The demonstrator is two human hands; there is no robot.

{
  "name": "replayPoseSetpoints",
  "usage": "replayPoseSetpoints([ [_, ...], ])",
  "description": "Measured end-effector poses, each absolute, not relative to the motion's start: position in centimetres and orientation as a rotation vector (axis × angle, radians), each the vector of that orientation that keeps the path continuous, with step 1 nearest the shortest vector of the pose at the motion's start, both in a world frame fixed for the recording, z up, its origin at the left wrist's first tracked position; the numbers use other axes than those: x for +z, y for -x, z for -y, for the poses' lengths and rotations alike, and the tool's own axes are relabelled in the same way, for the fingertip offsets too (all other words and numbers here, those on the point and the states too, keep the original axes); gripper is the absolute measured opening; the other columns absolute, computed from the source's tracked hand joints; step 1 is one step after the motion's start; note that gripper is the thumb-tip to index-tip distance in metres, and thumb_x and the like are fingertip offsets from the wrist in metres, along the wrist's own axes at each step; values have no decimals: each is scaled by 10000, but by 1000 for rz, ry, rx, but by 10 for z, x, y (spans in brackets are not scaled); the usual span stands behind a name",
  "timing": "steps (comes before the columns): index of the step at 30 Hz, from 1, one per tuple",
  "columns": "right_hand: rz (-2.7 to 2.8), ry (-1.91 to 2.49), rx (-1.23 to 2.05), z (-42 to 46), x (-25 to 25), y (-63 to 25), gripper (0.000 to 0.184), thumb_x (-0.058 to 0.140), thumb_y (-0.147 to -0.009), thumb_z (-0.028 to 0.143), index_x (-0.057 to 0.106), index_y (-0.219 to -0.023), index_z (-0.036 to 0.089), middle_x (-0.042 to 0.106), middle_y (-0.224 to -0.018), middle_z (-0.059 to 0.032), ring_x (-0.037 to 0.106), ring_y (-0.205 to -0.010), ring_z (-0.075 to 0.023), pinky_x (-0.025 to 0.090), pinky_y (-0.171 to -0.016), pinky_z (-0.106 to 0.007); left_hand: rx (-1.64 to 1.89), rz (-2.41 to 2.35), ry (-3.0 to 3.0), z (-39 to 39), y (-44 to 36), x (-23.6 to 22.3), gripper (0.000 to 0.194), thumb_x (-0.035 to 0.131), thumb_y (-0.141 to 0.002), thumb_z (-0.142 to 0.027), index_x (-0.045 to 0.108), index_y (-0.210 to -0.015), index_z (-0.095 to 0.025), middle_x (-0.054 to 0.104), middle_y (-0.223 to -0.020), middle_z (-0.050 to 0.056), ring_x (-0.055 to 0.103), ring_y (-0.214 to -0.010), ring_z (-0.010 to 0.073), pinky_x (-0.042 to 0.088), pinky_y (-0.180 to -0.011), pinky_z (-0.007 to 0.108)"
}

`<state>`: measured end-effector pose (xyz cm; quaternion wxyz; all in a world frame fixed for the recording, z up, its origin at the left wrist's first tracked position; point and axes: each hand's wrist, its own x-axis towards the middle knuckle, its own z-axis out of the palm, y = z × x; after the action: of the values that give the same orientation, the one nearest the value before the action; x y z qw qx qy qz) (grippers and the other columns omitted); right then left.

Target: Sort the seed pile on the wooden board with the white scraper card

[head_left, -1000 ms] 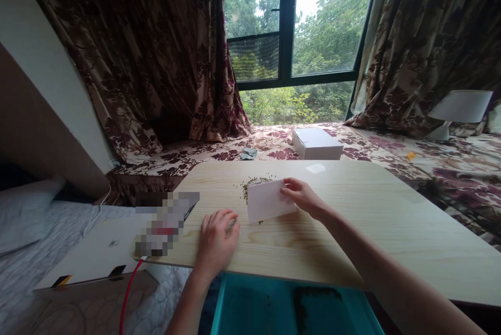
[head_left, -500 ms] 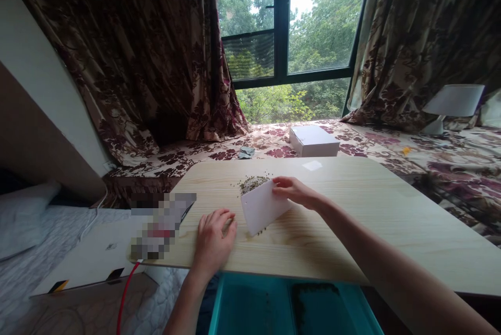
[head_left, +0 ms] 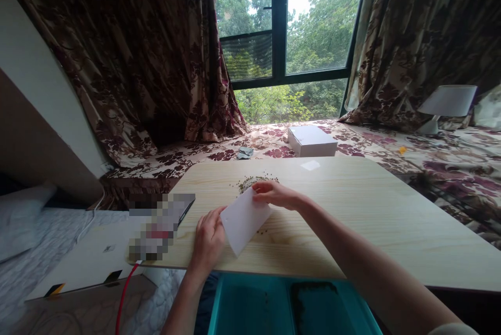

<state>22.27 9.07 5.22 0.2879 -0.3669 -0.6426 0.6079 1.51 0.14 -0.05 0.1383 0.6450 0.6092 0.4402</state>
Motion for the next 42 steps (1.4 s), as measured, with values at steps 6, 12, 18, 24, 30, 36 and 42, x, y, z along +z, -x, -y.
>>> replayPoseSetpoints([
  [6,1791,990,1649,-94,51,-231,254,737,-596,262,668,-816,157,625,-718,14,517,-652,-102,373,-566,-214,1298,-1734,-1690,0,-16,3,379,346,-883,-378,622,-1057,-185,658,-1128,86,584,-1064,216,429,-974,400],
  [12,1836,1034,1697,-87,53,-244,279,732,-604,265,677,-856,158,639,-767,1,535,-700,-119,399,-607,-229,1276,-1709,-1706,0,-15,1,373,358,-887,-397,625,-1049,-193,661,-1129,83,591,-1069,209,415,-996,410],
  [18,1855,1089,1706,-69,57,-266,317,755,-589,281,688,-876,165,621,-756,12,521,-695,-113,384,-599,-222,1273,-1701,-1742,0,-15,-1,346,378,-885,-381,632,-1028,-195,669,-1111,81,591,-1067,203,426,-991,414],
  [24,1875,1056,1792,-49,65,-283,307,772,-582,328,686,-829,167,626,-720,22,527,-659,-105,394,-608,-223,1255,-1742,-1761,1,-16,2,345,383,-877,-391,641,-1008,-203,681,-1087,72,583,-1076,211,395,-1017,434],
  [30,1639,1152,1490,-21,70,-322,393,734,-627,447,641,-886,167,662,-759,-25,588,-657,-145,446,-606,-263,1258,-1755,-1795,1,-18,2,356,377,-875,-402,646,-1009,-212,684,-1086,70,587,-1068,210,387,-1016,427],
  [36,1334,1399,1147,7,56,-363,490,739,-560,546,624,-864,181,677,-737,-55,616,-637,-174,476,-572,-283,1212,-1795,-1895,1,-19,3,335,377,-872,-371,650,-987,-213,688,-1079,60,586,-1052,211,343,-1038,433],
  [42,1364,1430,1188,38,50,-362,511,727,-553,585,650,-866,188,691,-726,-69,642,-655,-205,504,-570,-305,1191,-1804,-1935,0,-17,1,346,367,-875,-383,650,-984,-217,683,-1086,61,580,-1070,211,359,-1030,409],
])
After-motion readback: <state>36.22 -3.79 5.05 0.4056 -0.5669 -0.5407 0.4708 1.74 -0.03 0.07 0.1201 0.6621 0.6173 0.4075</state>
